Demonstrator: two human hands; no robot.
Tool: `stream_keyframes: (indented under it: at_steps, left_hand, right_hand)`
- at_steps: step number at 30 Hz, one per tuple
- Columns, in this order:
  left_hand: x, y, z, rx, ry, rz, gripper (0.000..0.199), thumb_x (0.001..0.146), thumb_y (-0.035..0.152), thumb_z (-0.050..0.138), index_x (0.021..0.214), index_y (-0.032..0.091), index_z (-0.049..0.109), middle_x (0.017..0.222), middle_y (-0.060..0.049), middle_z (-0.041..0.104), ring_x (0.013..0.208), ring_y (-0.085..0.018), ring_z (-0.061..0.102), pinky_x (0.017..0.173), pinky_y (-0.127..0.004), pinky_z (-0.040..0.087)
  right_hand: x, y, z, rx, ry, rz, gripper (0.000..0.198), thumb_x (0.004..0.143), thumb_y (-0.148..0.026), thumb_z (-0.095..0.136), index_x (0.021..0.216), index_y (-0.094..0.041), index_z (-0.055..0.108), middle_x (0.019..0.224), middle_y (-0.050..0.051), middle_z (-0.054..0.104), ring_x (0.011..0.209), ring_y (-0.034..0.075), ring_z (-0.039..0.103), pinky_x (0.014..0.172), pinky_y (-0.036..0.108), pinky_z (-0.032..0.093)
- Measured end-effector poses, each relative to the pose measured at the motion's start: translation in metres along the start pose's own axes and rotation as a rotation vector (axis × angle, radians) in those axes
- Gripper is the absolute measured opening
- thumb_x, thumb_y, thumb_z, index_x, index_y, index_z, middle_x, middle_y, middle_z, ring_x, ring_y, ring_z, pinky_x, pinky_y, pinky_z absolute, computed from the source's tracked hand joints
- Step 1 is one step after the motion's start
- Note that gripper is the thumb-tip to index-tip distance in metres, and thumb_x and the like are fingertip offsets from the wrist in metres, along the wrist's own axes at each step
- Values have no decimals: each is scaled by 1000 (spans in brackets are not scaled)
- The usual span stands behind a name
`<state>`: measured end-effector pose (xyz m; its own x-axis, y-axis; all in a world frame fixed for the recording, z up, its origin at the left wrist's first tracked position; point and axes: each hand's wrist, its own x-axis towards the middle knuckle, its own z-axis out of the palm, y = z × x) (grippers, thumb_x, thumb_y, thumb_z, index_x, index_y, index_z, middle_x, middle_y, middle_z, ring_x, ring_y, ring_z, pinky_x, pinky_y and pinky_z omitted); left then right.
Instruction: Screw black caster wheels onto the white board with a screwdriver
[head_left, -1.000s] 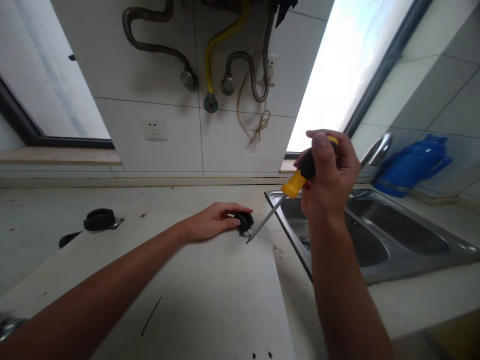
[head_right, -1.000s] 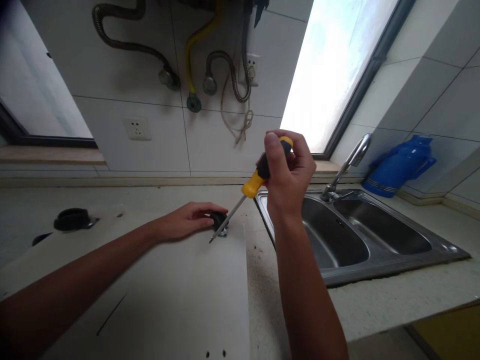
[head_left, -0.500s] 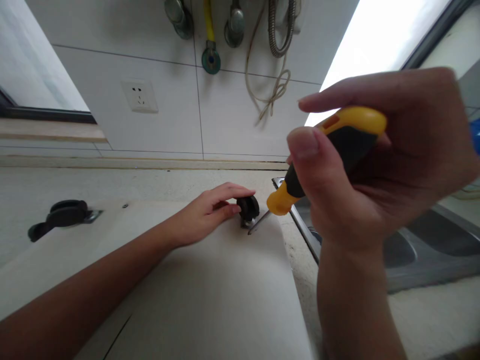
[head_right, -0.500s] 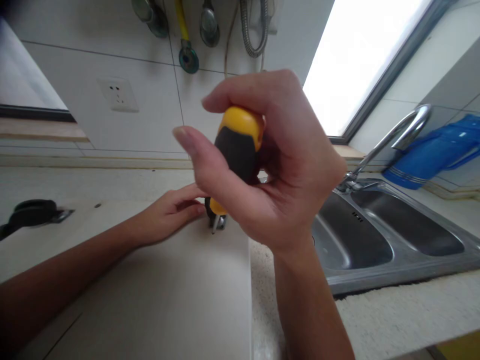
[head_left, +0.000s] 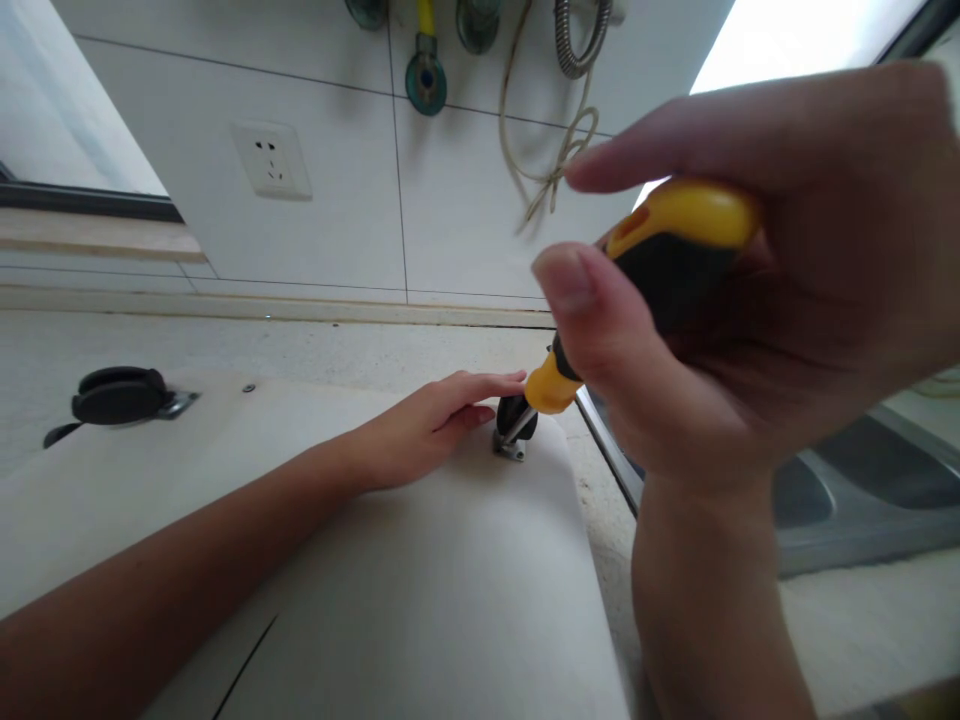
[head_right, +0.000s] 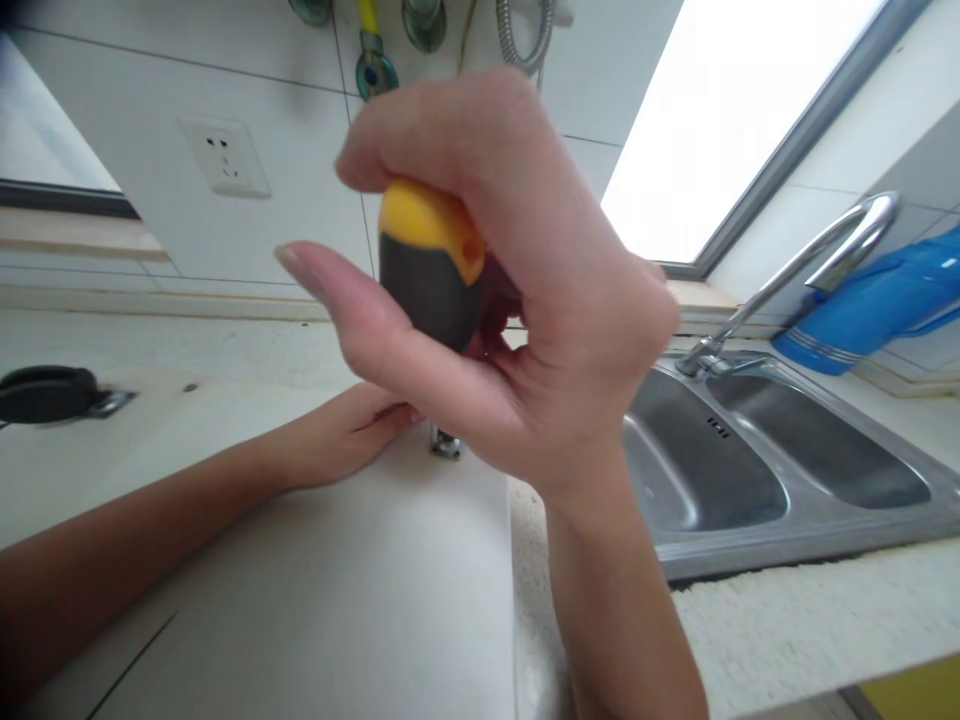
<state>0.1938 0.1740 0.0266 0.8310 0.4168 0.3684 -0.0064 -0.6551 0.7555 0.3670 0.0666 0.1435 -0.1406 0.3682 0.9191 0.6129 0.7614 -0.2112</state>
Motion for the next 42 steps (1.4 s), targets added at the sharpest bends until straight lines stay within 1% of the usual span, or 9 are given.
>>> stream_keyframes:
  at_steps: [2, 6, 12, 23, 29, 31, 33, 37, 42]
  left_hand:
    - [1, 3, 0, 16, -2, 47, 46, 109, 13, 50, 149, 28, 67, 161, -7, 65, 151, -28, 59, 133, -49, 43]
    - [2, 9, -1, 37, -43, 15, 44, 109, 15, 48, 148, 27, 65, 146, -8, 73, 137, -26, 68, 127, -49, 48]
    - [-1, 6, 0, 82, -31, -73, 36, 111, 24, 49, 142, 23, 66, 138, -10, 76, 126, -30, 72, 119, -51, 53]
    - [0, 4, 0, 81, -46, -58, 31, 111, 24, 51, 137, 22, 69, 135, -8, 78, 126, -28, 72, 114, -43, 55]
    - [1, 5, 0, 85, -34, -93, 34, 111, 26, 51, 140, 22, 69, 140, -9, 75, 131, -29, 69, 117, -46, 53]
    - [1, 6, 0, 86, -44, -111, 35, 111, 28, 52, 140, 22, 69, 142, -11, 75, 129, -31, 69, 116, -49, 54]
    - [1, 6, -1, 85, -55, -104, 34, 111, 29, 52, 139, 22, 70, 141, -11, 75, 127, -31, 70, 115, -49, 54]
    - [2, 6, -1, 92, -51, -76, 32, 111, 27, 51, 137, 23, 70, 137, -8, 76, 128, -30, 69, 115, -45, 53]
    - [2, 6, -2, 116, -57, -85, 27, 112, 26, 49, 127, 21, 71, 139, -9, 76, 125, -28, 70, 113, -43, 54]
  right_hand:
    - [-1, -2, 3, -96, 54, -90, 20, 102, -32, 75, 121, -37, 74, 114, -7, 76, 110, 21, 82, 95, 36, 70]
    - [-6, -1, 8, -239, -7, 20, 19, 103, -46, 71, 115, -31, 73, 117, -2, 73, 103, 22, 82, 90, 37, 71]
    - [-5, 8, 11, -103, 25, -86, 15, 102, -31, 75, 116, -34, 70, 110, -8, 76, 98, 16, 79, 88, 31, 68]
    - [-8, 11, 20, -106, 36, 72, 9, 102, -36, 74, 104, -28, 70, 109, 0, 69, 92, 17, 74, 87, 34, 66]
    - [0, -7, -5, -166, -204, 124, 6, 105, -27, 65, 108, -33, 65, 99, -2, 66, 80, 16, 63, 69, 32, 56]
    - [1, -9, -10, -116, -209, 154, 27, 105, -16, 56, 119, -38, 65, 103, -3, 69, 75, 16, 64, 62, 33, 52]
    - [0, -5, -9, -86, -144, 100, 26, 103, -21, 61, 120, -40, 68, 110, -4, 73, 72, 17, 64, 59, 34, 52]
    - [-1, 9, -3, -153, -112, 49, 14, 104, -43, 65, 111, -37, 75, 105, 1, 75, 82, 23, 67, 77, 41, 61]
    - [-1, 12, -5, -54, -160, 27, 34, 105, -23, 55, 128, -34, 77, 121, -1, 78, 105, 24, 73, 90, 43, 66]
